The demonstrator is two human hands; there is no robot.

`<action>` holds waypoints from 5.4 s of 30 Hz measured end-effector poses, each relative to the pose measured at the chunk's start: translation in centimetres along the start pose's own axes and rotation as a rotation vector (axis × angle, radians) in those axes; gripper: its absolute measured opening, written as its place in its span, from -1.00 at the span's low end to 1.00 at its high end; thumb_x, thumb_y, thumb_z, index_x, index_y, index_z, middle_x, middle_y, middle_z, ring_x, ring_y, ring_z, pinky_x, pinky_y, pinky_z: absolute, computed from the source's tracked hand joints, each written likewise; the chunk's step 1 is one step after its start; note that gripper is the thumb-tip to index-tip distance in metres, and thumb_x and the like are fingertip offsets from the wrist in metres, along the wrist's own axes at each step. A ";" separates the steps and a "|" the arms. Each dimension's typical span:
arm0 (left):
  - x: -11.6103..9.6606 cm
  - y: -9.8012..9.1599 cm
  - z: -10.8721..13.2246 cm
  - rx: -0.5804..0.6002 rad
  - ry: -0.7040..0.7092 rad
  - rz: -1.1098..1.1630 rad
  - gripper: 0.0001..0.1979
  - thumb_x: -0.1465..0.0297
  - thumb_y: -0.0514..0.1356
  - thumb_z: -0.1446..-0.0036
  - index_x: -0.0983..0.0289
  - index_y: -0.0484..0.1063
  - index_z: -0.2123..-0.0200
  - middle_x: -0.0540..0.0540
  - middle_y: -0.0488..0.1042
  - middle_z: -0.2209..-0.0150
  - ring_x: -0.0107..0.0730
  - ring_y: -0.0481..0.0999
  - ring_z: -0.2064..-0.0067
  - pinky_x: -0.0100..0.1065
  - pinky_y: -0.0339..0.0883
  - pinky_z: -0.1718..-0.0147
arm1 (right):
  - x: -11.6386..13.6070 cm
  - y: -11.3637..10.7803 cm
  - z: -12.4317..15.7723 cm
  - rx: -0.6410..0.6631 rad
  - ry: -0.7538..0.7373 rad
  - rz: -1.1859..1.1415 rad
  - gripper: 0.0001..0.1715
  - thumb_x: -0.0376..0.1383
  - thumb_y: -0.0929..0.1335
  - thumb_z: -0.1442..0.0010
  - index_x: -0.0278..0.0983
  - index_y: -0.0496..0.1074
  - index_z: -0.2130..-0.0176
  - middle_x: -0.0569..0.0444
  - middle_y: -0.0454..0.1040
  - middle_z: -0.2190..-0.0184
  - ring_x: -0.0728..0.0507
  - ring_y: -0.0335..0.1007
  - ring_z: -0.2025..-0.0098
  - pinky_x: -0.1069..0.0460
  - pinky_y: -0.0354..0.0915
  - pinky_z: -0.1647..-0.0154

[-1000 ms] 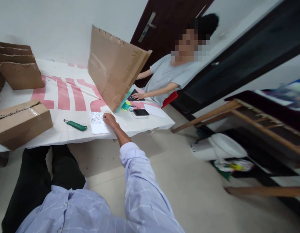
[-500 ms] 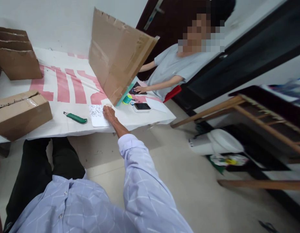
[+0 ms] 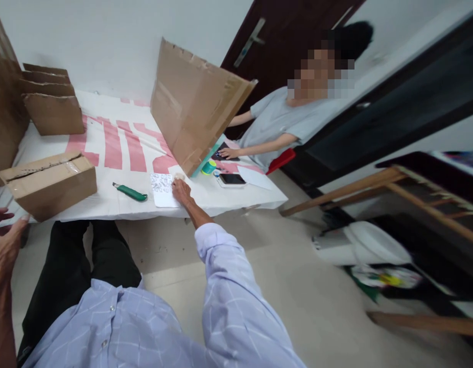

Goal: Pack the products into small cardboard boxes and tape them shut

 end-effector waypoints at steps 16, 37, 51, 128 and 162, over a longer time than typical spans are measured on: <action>3.7 4.6 -4.8 0.461 -0.050 0.170 0.00 0.15 0.62 0.34 0.10 0.18 -0.13 0.33 0.27 -0.42 0.18 0.22 -0.49 0.08 0.44 -0.21 | 14.4 -4.2 5.5 -0.242 -0.504 -0.348 -0.67 -0.28 0.24 -0.37 -0.27 0.57 0.07 -0.13 0.59 0.10 -0.21 0.49 0.12 -0.09 0.43 -0.03; 1.1 3.3 -4.6 0.655 0.062 0.048 -0.19 0.19 0.55 0.19 0.13 0.22 -0.08 0.23 0.37 -0.25 0.09 0.37 -0.35 -0.04 0.46 -0.09 | 32.1 -8.1 11.9 -0.126 -1.111 -0.430 -0.42 -0.01 0.52 -0.26 -0.19 0.52 -0.17 -0.15 0.51 -0.17 -0.37 0.37 -0.22 -0.31 0.33 -0.29; 0.7 2.0 -1.7 0.742 0.035 0.052 -0.04 0.16 0.56 0.14 0.03 0.24 -0.32 0.27 0.25 -0.38 0.22 0.24 -0.45 0.15 0.40 -0.18 | 30.5 -9.9 14.5 -0.204 -1.077 -0.430 -0.43 -0.02 0.56 -0.20 -0.10 0.56 -0.14 -0.10 0.50 -0.04 -0.39 0.35 -0.11 -0.34 0.34 -0.22; -2.9 1.3 1.7 0.659 0.037 -0.103 -0.24 -0.04 0.38 -0.07 0.11 0.33 -0.27 0.17 0.30 -0.25 0.02 0.35 -0.32 -0.09 0.47 -0.16 | 28.5 -15.7 20.7 -0.181 -1.081 0.029 -0.66 -0.12 0.30 -0.51 -0.24 0.60 0.04 -0.01 0.58 0.21 -0.09 0.46 0.30 0.04 0.11 0.36; -1.4 1.4 0.5 0.709 -0.085 -0.027 -0.16 -0.18 -0.07 -0.38 0.19 0.10 -0.52 0.22 0.01 -0.58 0.07 -0.01 -0.58 0.09 0.11 -0.48 | 28.5 -13.2 16.4 -0.013 -1.032 -0.761 -0.69 -0.08 0.41 -0.39 -0.19 0.59 0.00 -0.04 0.57 0.08 -0.19 0.51 0.02 -0.12 0.44 -0.08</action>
Point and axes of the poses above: each hand's wrist, its own z-axis away from the middle knuckle, its own y-axis out of the palm, x = y × z, the point moved 8 cm from there along -z, towards the middle knuckle
